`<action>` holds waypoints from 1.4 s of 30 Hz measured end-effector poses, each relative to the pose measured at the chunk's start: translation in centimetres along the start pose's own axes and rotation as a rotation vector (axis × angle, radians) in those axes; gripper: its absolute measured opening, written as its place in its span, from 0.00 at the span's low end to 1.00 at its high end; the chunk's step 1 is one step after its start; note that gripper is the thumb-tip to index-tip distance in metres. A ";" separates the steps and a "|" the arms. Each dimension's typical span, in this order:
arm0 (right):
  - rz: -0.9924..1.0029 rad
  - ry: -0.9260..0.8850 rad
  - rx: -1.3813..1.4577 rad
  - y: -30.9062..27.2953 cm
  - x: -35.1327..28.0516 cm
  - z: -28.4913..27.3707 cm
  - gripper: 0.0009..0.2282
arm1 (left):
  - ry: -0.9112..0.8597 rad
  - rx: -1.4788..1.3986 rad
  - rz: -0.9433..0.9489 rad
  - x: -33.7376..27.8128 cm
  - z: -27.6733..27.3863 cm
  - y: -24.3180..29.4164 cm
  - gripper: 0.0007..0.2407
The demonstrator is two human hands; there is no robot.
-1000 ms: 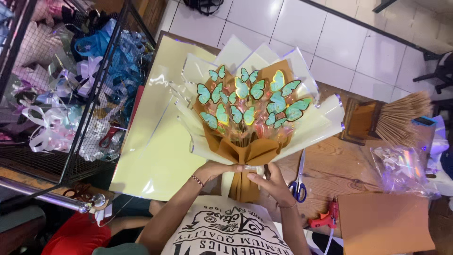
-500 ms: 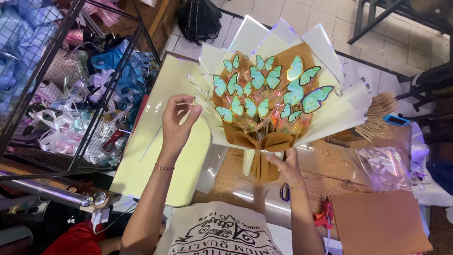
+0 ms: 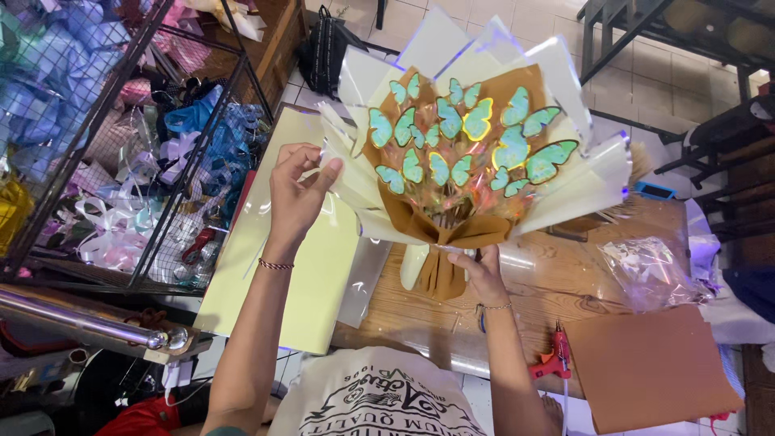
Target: The person constructs a decorative bouquet by layering wrapping paper around a bundle of butterfly ornaments, securing the layers with tape, and trimming the paper with scissors.
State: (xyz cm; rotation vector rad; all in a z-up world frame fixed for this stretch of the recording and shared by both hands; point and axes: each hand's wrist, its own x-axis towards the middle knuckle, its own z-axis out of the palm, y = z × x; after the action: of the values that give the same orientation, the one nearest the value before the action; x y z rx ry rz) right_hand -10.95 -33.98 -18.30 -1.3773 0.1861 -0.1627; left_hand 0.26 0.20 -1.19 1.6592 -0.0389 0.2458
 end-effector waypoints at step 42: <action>0.166 -0.521 -0.437 2.5 -8.4 20.6 0.28 | 0.073 1.018 -0.395 -14.8 -11.6 -21.4 0.10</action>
State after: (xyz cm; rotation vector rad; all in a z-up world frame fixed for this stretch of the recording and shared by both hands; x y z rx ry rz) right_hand -14.45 -11.95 -16.76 -1.7803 -0.1083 0.3970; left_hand -12.14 12.10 -23.88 2.6093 0.5462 0.0040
